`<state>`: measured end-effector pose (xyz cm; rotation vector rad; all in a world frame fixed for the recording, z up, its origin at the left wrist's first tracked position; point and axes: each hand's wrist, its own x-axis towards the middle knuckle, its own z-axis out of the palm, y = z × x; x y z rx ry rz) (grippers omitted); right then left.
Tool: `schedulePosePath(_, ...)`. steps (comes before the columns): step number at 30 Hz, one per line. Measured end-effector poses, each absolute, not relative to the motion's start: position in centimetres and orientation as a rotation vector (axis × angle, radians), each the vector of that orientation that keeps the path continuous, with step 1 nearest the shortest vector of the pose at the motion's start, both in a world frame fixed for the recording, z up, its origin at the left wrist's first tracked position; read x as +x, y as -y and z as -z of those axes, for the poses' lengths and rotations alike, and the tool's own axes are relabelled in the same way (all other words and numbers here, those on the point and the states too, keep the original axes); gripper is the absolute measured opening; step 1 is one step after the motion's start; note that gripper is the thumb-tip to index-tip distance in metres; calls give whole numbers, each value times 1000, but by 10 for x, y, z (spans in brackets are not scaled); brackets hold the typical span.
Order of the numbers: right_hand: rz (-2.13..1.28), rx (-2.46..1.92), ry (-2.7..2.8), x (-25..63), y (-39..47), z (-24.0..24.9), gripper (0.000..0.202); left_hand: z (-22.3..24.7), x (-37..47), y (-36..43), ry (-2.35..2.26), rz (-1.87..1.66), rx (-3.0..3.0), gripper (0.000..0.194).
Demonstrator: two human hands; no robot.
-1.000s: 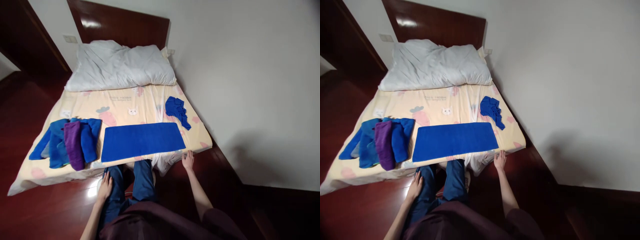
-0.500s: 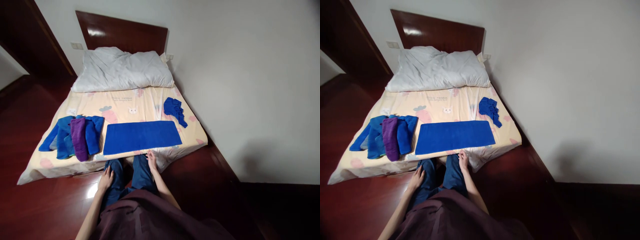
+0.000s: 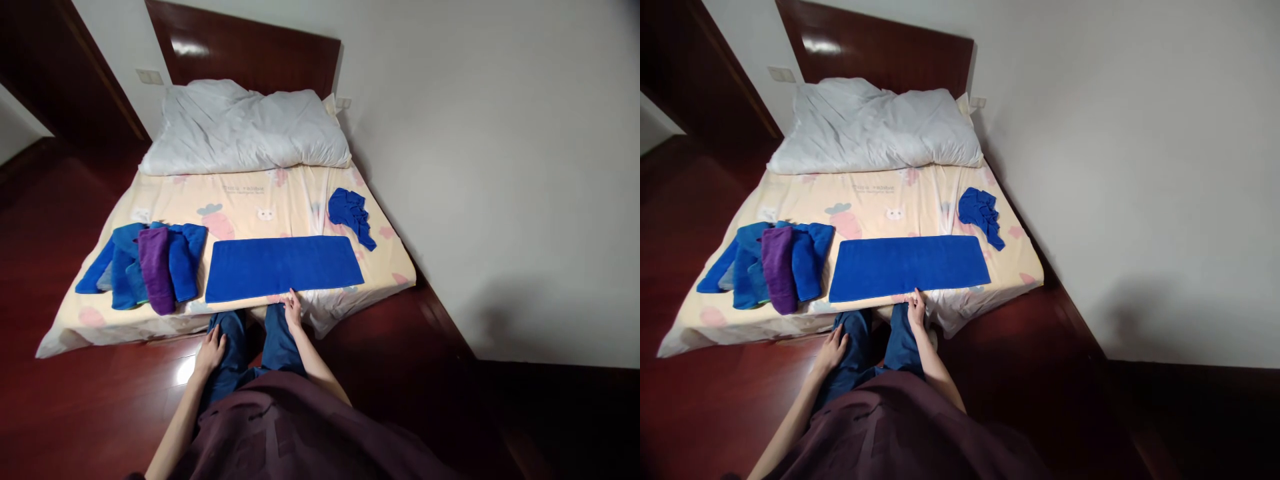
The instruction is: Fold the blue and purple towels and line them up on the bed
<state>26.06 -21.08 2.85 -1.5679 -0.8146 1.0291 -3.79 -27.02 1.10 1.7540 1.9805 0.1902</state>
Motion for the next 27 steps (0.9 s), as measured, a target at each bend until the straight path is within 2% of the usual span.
schedulePosePath(4, -968, -1607, 555, 255, 202, -30, 46, -21, -34, 263, -2005, -28, 1792, 64)
schedulePosePath(7, -886, -1580, 388, 252, 190, -24, 42, -41, -29, 231, -1884, 101, 1922, 49)
schedulePosePath(10, -830, -1581, 305, 249, 178, -15, 48, -72, -11, 167, -1631, 76, 2093, 41)
schedulePosePath(15, -805, -1607, 272, 245, 167, -3, 61, -130, 64, 24, -1302, -226, 2353, 38)
schedulePosePath(17, -806, -1591, 179, 245, 166, 1, 59, -144, 102, -28, -1272, -52, 2386, 41)
schedulePosePath(22, -839, -1464, -48, 249, 166, 13, 59, -141, 180, -116, -1339, 102, 2346, 37)
schedulePosePath(27, -895, -1422, -94, 253, 169, 21, 58, -114, 223, -151, -1429, 245, 2247, 40)
